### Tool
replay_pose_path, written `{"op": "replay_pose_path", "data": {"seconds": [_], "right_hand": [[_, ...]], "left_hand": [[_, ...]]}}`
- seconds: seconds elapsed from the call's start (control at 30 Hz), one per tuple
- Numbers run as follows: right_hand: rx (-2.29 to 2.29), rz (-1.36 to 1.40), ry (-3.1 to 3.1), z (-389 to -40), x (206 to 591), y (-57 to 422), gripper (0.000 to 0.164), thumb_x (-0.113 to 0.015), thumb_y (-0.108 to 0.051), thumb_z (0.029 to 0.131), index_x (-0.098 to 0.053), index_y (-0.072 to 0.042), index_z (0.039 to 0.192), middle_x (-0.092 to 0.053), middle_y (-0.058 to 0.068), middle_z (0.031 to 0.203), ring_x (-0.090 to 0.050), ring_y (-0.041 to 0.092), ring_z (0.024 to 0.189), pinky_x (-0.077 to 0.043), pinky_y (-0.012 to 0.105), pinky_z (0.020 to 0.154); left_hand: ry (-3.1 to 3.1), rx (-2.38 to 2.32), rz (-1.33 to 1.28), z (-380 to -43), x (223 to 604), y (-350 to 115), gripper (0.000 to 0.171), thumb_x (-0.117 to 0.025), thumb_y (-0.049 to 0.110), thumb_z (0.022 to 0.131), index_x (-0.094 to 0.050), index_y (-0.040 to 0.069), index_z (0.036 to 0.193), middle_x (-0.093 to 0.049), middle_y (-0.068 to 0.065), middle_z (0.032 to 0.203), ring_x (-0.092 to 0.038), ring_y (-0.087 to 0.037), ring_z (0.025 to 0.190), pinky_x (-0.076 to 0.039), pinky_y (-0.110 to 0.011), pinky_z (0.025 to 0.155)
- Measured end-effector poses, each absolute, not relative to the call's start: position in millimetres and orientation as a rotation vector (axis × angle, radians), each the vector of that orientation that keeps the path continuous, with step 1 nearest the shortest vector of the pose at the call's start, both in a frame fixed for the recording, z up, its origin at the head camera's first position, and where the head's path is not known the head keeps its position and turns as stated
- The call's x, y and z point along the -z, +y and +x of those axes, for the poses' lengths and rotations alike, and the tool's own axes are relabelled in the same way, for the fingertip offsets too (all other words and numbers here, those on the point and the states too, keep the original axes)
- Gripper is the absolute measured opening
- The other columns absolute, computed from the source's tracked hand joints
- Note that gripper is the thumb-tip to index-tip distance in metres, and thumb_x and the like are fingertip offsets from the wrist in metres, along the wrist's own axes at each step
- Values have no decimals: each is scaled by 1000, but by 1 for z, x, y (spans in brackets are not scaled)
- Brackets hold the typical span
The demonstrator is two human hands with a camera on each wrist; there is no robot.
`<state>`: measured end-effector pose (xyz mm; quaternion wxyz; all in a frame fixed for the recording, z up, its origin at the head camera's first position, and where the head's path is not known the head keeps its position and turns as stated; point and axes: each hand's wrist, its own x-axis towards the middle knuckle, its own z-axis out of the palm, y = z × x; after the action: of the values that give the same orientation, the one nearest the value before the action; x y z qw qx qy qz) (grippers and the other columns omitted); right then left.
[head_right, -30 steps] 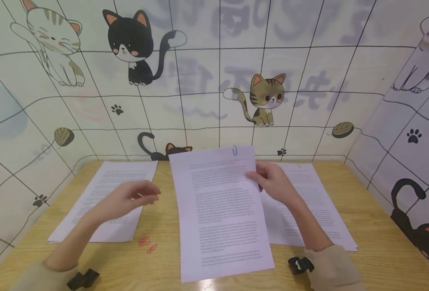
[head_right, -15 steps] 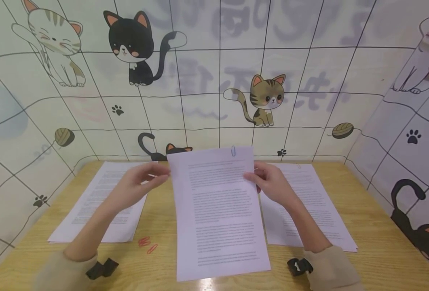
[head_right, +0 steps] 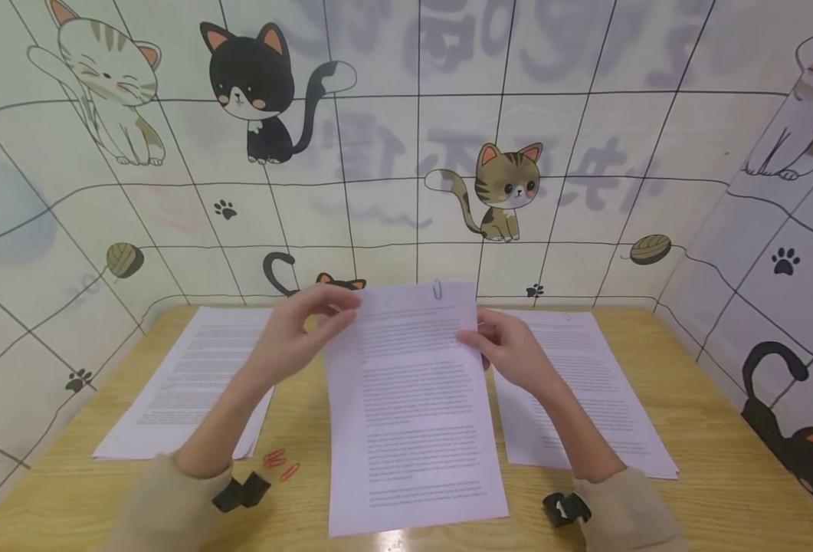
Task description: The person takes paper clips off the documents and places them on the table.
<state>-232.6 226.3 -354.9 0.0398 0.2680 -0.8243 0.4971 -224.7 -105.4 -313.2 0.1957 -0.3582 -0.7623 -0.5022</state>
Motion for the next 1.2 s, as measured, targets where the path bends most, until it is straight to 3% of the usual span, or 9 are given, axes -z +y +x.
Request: {"op": "replay_pose_path", "data": {"seconds": [0.23,0.5,0.93,1.2], "right_hand": [[-1506,814,-2537,-232,355,224,25,-63,-5,100,-63,-1,124,-73,10,92,-62,18,61,-47,24,51],[-1491,765,-2581,-229,353,222,27,-63,-8,100,-62,0,126,-74,10,92,-63,20,62,-48,24,52],[-1516,845,-2555,-228,353,218,24,-62,-8,101,-63,-2,124,-73,6,86,-61,18,58,-47,25,51],[-1513,866,-2544,-226,353,216,23,-61,-7,101,-62,0,124,-74,6,86,-61,18,57,-48,25,51]], "left_hand": [[-2045,1387,-1027,-230,311,-82,19,-71,1,92,-72,0,110,-72,-8,109,-65,-22,102,-50,-36,90],[-1972,1370,-1045,-236,307,-57,22,-70,-1,91,-72,1,114,-71,-7,113,-62,-17,113,-45,-31,103],[-2160,1301,-966,-240,298,-28,23,-68,11,97,-70,2,118,-71,-7,114,-64,-17,104,-50,-32,94],[-2244,1263,-902,-242,297,-19,11,-70,16,97,-74,8,103,-72,1,96,-62,-9,88,-49,-22,81]]}}
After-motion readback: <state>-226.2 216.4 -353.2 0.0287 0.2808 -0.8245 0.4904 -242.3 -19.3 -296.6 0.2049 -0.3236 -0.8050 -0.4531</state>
